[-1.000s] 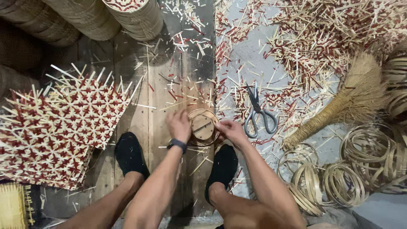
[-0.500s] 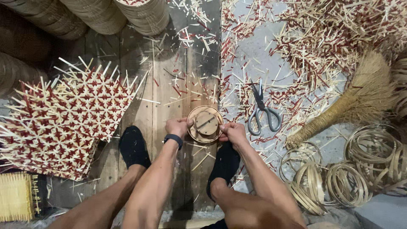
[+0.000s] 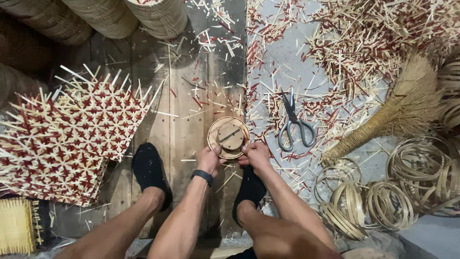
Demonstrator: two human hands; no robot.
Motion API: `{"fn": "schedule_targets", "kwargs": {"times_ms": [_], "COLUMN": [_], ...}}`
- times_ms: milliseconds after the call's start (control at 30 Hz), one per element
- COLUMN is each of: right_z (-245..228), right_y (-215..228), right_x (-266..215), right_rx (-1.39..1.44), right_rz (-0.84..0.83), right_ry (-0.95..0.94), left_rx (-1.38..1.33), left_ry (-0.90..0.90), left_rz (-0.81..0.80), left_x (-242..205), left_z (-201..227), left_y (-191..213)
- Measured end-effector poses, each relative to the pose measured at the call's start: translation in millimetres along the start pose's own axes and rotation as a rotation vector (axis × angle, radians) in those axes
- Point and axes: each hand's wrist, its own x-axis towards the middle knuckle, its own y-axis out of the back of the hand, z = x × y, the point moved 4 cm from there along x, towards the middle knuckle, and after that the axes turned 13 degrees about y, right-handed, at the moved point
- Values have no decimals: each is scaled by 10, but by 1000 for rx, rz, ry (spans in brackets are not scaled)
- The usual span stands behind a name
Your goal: The person weaves together thin bamboo strips and star-patterned mats to form small decorative plates, using shears to trim excess material.
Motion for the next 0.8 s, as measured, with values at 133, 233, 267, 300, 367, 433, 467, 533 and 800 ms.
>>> {"fn": "schedule_targets", "kwargs": {"times_ms": [133, 233, 267, 300, 367, 433, 467, 533, 800], "right_z": [-146, -569, -723, -791, -907, -1094, -1174, -1188, -1008], "right_y": [1, 90, 112, 106, 42, -132, -188, -210, -175], "right_x": [-64, -126, -191, -247, -369, -464, -500, -451, -304], "right_rx": [-45, -355, -495, -385, -166, -467, -617, -519, 166], "right_rz": [-55, 5, 57, 2, -105, -61, -32, -39, -589], "right_ry": [35, 289, 410, 348, 217, 495, 632, 539, 103], "left_rx": [49, 428, 492, 555, 633, 665, 666, 667, 1083], "left_ry": [4, -576, -592, -607, -636, -670, -676, -687, -1124], "left_rz": [66, 42, 67, 93, 89, 27, -12, -92, -166], "left_x": [-121, -466, -567, -677, -885, -1066, -1151, -1304, -1446], "left_z": [102, 507, 562, 626, 725, 829, 881, 975, 1422], "left_y": [-17, -114, -140, -147, -249, -414, -475, -575, -716]}}
